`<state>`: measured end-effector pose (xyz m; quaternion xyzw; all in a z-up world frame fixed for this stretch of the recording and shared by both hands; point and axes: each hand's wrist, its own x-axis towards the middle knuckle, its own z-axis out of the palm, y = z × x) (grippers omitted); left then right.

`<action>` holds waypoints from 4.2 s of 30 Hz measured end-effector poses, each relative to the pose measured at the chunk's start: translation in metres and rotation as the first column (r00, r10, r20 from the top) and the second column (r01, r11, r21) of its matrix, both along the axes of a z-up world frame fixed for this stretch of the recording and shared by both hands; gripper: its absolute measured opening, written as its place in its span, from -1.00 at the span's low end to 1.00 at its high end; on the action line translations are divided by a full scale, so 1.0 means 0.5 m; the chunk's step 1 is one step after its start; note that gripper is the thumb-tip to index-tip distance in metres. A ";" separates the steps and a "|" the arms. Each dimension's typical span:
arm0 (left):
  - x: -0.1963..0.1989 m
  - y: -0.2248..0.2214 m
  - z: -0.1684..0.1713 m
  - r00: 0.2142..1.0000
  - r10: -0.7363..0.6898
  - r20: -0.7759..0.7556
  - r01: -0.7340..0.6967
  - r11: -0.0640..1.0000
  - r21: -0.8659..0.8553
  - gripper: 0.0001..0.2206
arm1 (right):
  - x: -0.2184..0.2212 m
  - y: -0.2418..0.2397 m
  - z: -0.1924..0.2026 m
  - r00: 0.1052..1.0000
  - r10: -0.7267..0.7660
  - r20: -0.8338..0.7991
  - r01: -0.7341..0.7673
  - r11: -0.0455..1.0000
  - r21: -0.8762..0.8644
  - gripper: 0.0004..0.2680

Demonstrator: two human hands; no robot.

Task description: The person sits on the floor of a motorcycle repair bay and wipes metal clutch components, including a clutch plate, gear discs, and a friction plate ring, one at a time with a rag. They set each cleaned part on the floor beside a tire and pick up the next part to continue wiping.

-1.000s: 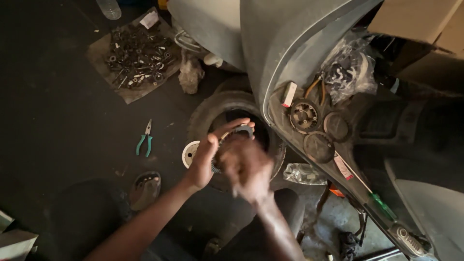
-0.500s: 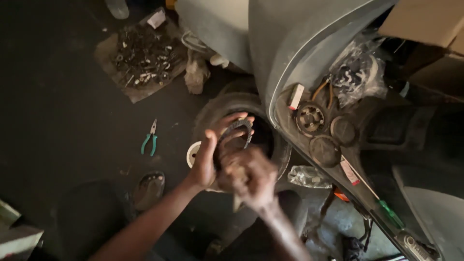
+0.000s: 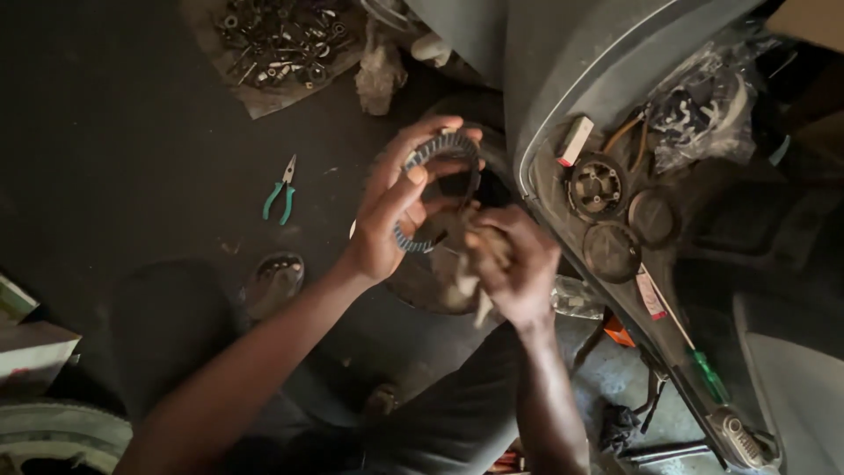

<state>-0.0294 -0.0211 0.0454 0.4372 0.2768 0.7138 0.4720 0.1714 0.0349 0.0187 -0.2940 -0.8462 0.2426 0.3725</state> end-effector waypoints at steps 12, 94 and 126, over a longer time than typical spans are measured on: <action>0.005 -0.004 -0.014 0.974 0.096 0.203 -0.107 0.993 0.041 -0.40 | -0.084 -0.146 -0.141 0.851 -0.201 -0.486 0.032 0.942 -0.333 -0.86; 0.016 -0.006 -0.024 0.839 -0.329 0.434 0.349 0.936 0.035 -0.20 | -0.082 -0.081 0.077 0.963 0.257 -0.082 -0.235 0.948 0.214 -0.75; 0.014 -0.006 0.005 0.916 -0.237 0.323 0.240 0.970 0.032 -0.24 | -0.023 -0.067 0.101 0.975 -0.079 0.206 0.049 0.988 0.148 -0.80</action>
